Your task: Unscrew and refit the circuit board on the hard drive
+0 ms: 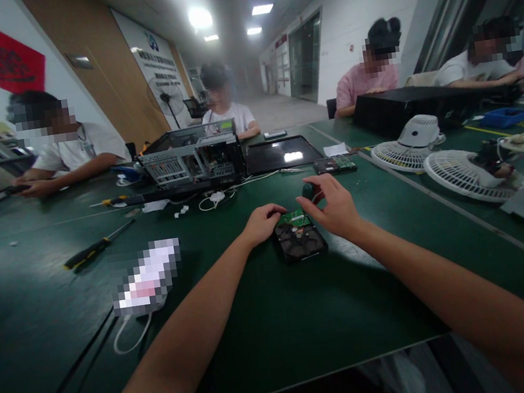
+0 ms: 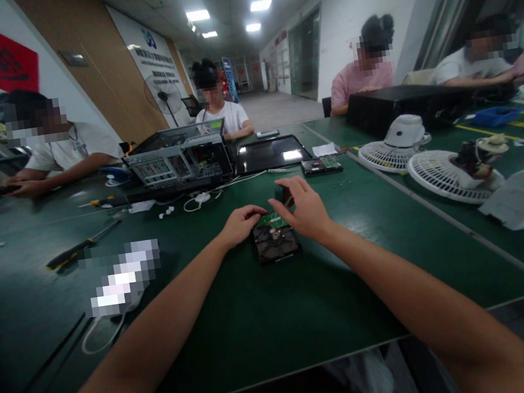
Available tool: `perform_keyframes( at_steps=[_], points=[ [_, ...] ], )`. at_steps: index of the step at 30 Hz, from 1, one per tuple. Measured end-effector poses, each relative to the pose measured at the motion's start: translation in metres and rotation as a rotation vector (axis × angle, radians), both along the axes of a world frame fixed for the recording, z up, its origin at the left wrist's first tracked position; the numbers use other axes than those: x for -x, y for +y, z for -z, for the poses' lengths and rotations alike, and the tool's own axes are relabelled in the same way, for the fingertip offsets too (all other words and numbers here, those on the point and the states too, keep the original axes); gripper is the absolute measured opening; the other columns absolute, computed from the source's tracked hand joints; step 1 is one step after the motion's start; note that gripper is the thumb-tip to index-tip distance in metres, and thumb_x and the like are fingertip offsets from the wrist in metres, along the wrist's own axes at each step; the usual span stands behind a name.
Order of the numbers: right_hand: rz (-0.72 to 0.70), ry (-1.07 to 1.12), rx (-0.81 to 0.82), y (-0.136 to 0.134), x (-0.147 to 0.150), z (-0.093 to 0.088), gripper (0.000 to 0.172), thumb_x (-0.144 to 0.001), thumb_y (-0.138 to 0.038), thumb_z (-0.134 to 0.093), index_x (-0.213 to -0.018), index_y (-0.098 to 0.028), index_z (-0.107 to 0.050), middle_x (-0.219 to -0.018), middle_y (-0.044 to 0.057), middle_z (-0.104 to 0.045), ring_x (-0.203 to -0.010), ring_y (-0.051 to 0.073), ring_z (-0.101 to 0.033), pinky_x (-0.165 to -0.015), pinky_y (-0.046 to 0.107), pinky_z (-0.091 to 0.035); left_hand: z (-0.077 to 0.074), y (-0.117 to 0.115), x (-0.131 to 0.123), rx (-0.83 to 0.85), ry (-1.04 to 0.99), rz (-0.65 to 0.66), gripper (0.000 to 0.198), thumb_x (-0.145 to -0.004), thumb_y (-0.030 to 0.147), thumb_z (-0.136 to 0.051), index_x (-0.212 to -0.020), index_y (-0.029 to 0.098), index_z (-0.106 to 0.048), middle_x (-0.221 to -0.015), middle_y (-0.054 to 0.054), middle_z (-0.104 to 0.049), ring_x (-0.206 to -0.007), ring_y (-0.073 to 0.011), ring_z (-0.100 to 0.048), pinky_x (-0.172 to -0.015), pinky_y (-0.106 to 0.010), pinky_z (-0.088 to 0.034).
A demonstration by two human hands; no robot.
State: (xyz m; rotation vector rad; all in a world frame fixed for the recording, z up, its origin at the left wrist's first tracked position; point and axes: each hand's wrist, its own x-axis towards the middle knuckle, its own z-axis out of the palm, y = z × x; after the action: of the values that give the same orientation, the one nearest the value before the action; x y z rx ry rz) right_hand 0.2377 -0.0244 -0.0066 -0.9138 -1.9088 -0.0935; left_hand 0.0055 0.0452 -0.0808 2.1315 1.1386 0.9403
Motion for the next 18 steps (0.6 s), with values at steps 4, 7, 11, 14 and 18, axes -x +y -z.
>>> perform_keyframes(
  at_steps=[4, 7, 11, 14, 18],
  points=[
    [0.008, 0.003, -0.035, -0.003, 0.001, -0.001, 0.036, -0.094, -0.037, -0.065, -0.125, -0.023, -0.055, -0.106, 0.008, -0.061, -0.083, 0.021, -0.064, -0.077, 0.04, -0.059, -0.001, -0.001, 0.0, -0.003, 0.006, -0.001, 0.027, -0.092, 0.018, -0.055, -0.109, 0.022, -0.076, -0.112, -0.002, -0.076, -0.106, -0.0199, -0.069, -0.099, -0.033, -0.051],
    [0.035, 0.011, -0.051, -0.005, 0.0, -0.005, 0.037, -0.095, -0.036, -0.063, -0.128, -0.024, -0.054, -0.108, 0.008, -0.06, -0.083, 0.021, -0.063, -0.081, 0.042, -0.059, -0.002, -0.001, 0.0, 0.01, 0.008, -0.007, 0.027, -0.092, 0.018, -0.055, -0.109, 0.022, -0.076, -0.112, -0.002, -0.076, -0.106, -0.02, -0.069, -0.099, -0.033, -0.051],
    [0.156, 0.074, -0.085, 0.005, -0.015, -0.012, 0.04, -0.097, -0.032, -0.055, -0.137, -0.026, -0.05, -0.123, 0.013, -0.057, -0.105, 0.027, -0.06, -0.087, 0.046, -0.058, 0.0, -0.001, -0.001, 0.025, -0.01, -0.014, 0.027, -0.093, 0.019, -0.054, -0.109, 0.022, -0.076, -0.111, -0.003, -0.075, -0.106, -0.0206, -0.068, -0.098, -0.034, -0.051],
    [0.328, 0.068, -0.115, 0.026, -0.042, -0.012, 0.041, -0.097, -0.027, -0.048, -0.138, -0.02, -0.049, -0.126, 0.017, -0.056, -0.12, 0.033, -0.053, -0.101, 0.055, -0.048, -0.001, -0.001, -0.002, 0.05, -0.013, -0.027, 0.028, -0.093, 0.018, -0.053, -0.109, 0.021, -0.076, -0.113, -0.003, -0.075, -0.107, -0.0206, -0.068, -0.098, -0.035, -0.051],
    [0.667, -0.083, 0.198, 0.054, -0.091, 0.004, 0.04, -0.093, -0.025, -0.047, -0.129, -0.01, -0.057, -0.123, 0.021, -0.061, -0.115, 0.033, -0.057, -0.101, 0.048, -0.047, -0.004, -0.003, -0.002, 0.046, -0.001, -0.037, 0.027, -0.094, 0.02, -0.053, -0.109, 0.021, -0.075, -0.112, -0.003, -0.075, -0.105, -0.0205, -0.068, -0.097, -0.034, -0.051]
  ],
)
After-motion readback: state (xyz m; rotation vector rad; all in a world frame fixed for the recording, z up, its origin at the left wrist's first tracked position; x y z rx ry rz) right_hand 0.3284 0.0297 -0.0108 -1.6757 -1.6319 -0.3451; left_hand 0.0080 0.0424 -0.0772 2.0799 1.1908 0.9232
